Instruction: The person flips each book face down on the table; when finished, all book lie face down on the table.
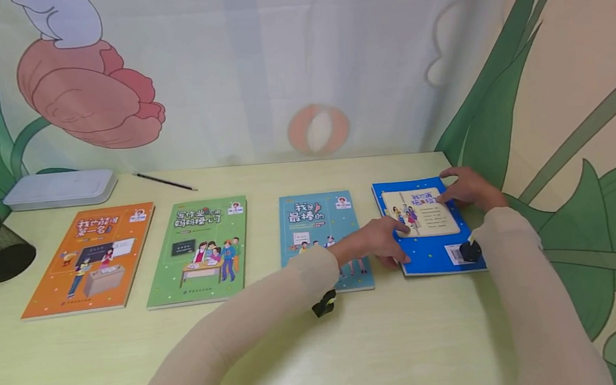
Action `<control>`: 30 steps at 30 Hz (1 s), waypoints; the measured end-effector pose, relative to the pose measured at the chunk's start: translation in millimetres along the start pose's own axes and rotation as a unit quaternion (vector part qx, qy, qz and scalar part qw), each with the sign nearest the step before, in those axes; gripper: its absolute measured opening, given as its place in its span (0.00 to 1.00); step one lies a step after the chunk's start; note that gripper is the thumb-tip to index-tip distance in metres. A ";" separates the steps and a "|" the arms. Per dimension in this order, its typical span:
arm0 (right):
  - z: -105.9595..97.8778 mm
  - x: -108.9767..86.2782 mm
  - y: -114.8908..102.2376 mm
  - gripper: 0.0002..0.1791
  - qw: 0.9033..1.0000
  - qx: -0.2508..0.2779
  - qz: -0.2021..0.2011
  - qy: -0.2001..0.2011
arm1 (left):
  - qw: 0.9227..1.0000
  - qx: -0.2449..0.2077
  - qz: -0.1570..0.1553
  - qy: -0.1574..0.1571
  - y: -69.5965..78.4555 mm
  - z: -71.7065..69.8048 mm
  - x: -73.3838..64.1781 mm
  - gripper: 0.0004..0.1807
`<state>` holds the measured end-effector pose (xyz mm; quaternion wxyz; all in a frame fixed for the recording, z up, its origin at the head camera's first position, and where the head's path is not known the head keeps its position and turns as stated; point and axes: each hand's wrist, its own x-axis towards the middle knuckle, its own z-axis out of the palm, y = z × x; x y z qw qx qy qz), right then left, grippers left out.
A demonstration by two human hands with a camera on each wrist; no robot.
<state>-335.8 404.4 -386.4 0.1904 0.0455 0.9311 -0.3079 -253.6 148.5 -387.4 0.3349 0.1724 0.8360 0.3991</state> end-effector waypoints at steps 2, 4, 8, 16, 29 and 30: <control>-0.7 -0.2 -0.3 0.44 1.000 0.002 0.004 -0.003 | 1.000 0.006 0.002 0.001 -0.1 -0.1 0.2 0.36; -1.6 -0.3 -0.6 0.44 1.000 0.001 0.009 -0.006 | 1.000 0.011 0.002 0.003 0.2 -0.2 0.2 0.35; -3.1 -2.0 -3.0 0.44 1.000 -0.004 0.015 -0.015 | 1.000 0.031 -0.004 0.007 1.2 -0.5 0.8 0.35; -3.0 -3.1 -8.6 0.44 0.999 -0.019 0.022 -0.023 | 0.997 0.078 -0.006 -0.002 2.1 -7.1 -2.2 0.35; 1.1 0.7 -23.6 0.42 0.999 -0.032 -0.019 0.016 | 0.961 0.211 0.176 0.025 -19.0 -36.0 -14.8 0.28; 2.1 -0.3 -28.6 0.42 0.999 -0.029 -0.023 0.017 | 0.955 0.221 0.197 0.027 -21.4 -39.0 -17.6 0.27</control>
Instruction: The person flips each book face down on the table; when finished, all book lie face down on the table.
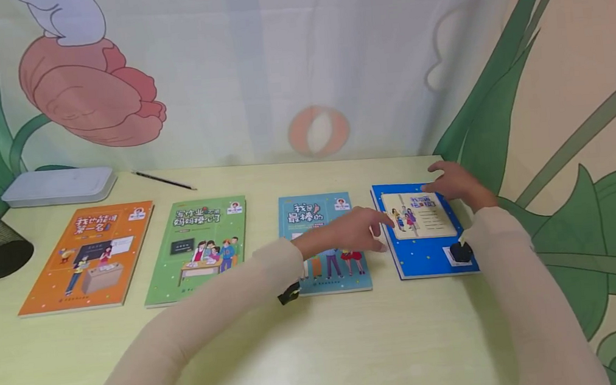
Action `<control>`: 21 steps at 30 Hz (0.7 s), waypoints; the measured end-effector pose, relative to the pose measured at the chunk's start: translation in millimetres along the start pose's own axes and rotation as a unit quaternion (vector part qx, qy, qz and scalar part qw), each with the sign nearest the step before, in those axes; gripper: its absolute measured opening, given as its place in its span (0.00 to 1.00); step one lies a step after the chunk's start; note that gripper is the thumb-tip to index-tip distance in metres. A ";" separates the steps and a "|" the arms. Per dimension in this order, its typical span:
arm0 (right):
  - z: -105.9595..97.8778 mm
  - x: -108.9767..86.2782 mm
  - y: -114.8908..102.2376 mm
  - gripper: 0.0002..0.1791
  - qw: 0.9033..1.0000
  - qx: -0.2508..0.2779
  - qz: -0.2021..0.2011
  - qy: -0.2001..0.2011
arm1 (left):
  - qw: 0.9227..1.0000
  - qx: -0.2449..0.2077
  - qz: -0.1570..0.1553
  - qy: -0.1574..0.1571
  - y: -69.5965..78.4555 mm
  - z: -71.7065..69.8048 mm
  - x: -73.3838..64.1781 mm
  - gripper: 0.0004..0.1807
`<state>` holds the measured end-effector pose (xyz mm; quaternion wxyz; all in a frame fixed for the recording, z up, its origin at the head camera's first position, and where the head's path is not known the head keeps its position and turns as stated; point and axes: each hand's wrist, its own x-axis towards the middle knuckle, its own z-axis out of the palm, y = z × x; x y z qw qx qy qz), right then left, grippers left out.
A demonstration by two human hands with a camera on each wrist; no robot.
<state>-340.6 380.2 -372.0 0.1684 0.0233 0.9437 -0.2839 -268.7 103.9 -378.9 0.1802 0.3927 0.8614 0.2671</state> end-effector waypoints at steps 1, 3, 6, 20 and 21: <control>1.2 -0.4 -4.8 0.41 1.000 0.000 -0.006 0.002 | 1.000 0.008 0.018 0.003 -2.3 -1.8 -3.7 0.26; 4.1 -3.6 -16.1 0.40 1.000 -0.003 -0.018 0.010 | 0.999 0.019 0.043 0.003 -4.8 -6.4 -13.0 0.25; 8.6 -4.7 -29.9 0.40 0.999 -0.005 -0.034 0.021 | 0.997 0.039 0.061 0.000 -6.6 -12.6 -26.0 0.25; 42.9 4.6 -89.7 0.36 0.993 -0.006 -0.118 0.001 | 0.990 0.118 0.074 -0.035 -39.2 -18.0 -82.8 0.30; 45.9 5.8 -92.1 0.36 0.992 -0.007 -0.125 0.000 | 0.989 0.122 0.075 -0.036 -40.8 -18.0 -86.6 0.31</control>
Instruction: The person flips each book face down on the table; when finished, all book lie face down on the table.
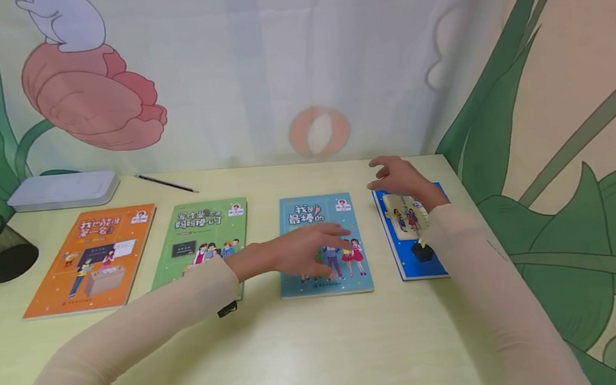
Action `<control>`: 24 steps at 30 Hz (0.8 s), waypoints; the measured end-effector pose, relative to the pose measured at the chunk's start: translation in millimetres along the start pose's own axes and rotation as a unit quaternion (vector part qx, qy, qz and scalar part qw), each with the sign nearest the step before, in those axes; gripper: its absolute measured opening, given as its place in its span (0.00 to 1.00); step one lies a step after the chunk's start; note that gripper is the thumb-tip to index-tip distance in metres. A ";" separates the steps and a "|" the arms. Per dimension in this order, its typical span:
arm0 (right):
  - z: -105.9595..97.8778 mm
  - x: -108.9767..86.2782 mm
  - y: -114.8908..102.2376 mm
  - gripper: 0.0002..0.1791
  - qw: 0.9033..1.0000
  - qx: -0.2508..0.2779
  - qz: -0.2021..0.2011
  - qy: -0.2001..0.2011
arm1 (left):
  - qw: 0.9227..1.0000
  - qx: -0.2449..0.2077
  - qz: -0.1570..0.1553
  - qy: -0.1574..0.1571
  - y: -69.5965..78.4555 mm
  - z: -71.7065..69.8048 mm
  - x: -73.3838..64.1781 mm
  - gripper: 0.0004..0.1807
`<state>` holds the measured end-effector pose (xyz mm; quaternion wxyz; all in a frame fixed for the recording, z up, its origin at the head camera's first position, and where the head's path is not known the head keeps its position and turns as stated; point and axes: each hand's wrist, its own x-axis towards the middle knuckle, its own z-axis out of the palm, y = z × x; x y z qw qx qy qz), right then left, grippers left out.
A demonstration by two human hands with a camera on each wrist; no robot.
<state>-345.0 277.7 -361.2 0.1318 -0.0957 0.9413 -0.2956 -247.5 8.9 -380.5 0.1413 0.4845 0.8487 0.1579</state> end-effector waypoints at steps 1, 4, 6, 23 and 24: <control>3.2 1.6 -2.0 0.36 1.000 -0.004 -0.006 -0.001 | 1.000 0.004 0.000 -0.003 -0.8 0.9 -3.8 0.32; 12.5 4.9 -8.2 0.34 1.000 -0.002 -0.016 -0.007 | 1.000 0.011 0.005 -0.008 -3.2 1.0 -13.6 0.33; 17.9 7.0 -10.8 0.33 1.000 0.000 -0.020 -0.007 | 1.000 0.017 0.009 -0.008 -4.7 -0.4 -19.0 0.33; 50.0 15.1 -28.3 0.37 0.999 0.001 -0.031 -0.041 | 0.997 0.065 0.009 -0.034 -14.6 4.7 -51.5 0.37; 51.0 15.3 -29.1 0.37 0.999 0.002 -0.028 -0.040 | 0.997 0.067 0.008 -0.035 -15.1 5.0 -52.0 0.36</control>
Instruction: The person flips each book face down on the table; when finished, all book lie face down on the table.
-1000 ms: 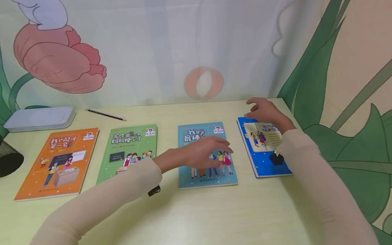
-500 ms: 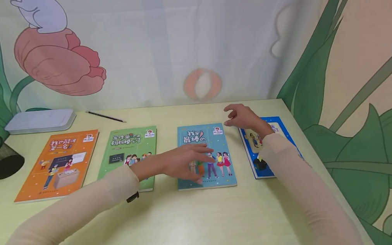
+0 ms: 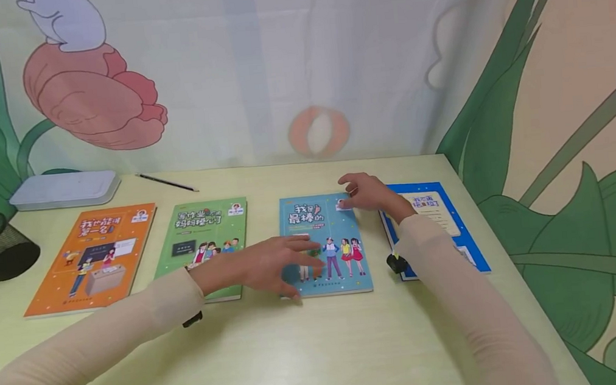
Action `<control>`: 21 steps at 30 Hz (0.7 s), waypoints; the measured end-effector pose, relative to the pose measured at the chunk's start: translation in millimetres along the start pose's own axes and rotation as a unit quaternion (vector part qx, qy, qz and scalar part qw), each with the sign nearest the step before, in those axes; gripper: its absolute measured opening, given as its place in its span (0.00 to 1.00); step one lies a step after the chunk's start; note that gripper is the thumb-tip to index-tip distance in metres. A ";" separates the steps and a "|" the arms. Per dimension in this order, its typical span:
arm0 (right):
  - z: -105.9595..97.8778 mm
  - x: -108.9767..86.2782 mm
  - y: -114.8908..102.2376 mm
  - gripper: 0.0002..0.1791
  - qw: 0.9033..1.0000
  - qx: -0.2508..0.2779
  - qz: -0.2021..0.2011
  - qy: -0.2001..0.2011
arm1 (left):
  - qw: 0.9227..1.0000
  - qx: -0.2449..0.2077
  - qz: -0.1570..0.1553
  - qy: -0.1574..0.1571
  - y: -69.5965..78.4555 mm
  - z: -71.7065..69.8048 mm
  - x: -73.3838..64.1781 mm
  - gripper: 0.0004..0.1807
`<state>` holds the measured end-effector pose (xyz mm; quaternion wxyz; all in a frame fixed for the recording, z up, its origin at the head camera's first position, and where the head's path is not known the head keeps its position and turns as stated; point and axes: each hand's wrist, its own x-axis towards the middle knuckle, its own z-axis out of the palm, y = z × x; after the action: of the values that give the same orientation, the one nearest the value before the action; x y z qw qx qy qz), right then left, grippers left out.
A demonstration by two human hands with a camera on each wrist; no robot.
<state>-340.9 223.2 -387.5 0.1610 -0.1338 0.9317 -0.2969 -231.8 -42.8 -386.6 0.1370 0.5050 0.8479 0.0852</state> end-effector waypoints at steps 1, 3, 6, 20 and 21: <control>0.7 0.0 -0.5 0.37 1.000 0.000 0.003 0.002 | 1.000 0.001 -0.001 -0.002 -0.3 0.3 0.0 0.35; 2.0 0.3 -0.6 0.37 1.000 0.000 0.008 0.005 | 1.000 0.004 -0.002 -0.004 -1.0 1.1 0.1 0.33; 3.4 0.8 -0.7 0.36 1.000 -0.002 0.009 0.004 | 1.000 0.008 -0.003 -0.007 -1.8 2.4 -0.1 0.31; 5.2 3.3 -9.0 0.35 0.999 -0.030 -0.008 -0.013 | 1.000 0.018 -0.006 -0.009 -1.9 4.1 -0.1 0.32; 5.1 3.5 -9.9 0.35 0.999 -0.032 -0.010 -0.015 | 1.000 0.021 -0.009 -0.009 -1.5 4.2 0.1 0.32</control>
<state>-340.6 211.6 -386.3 0.1677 -0.1523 0.9370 -0.2660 -231.8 -43.4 -391.0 0.1352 0.5012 0.8525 0.0619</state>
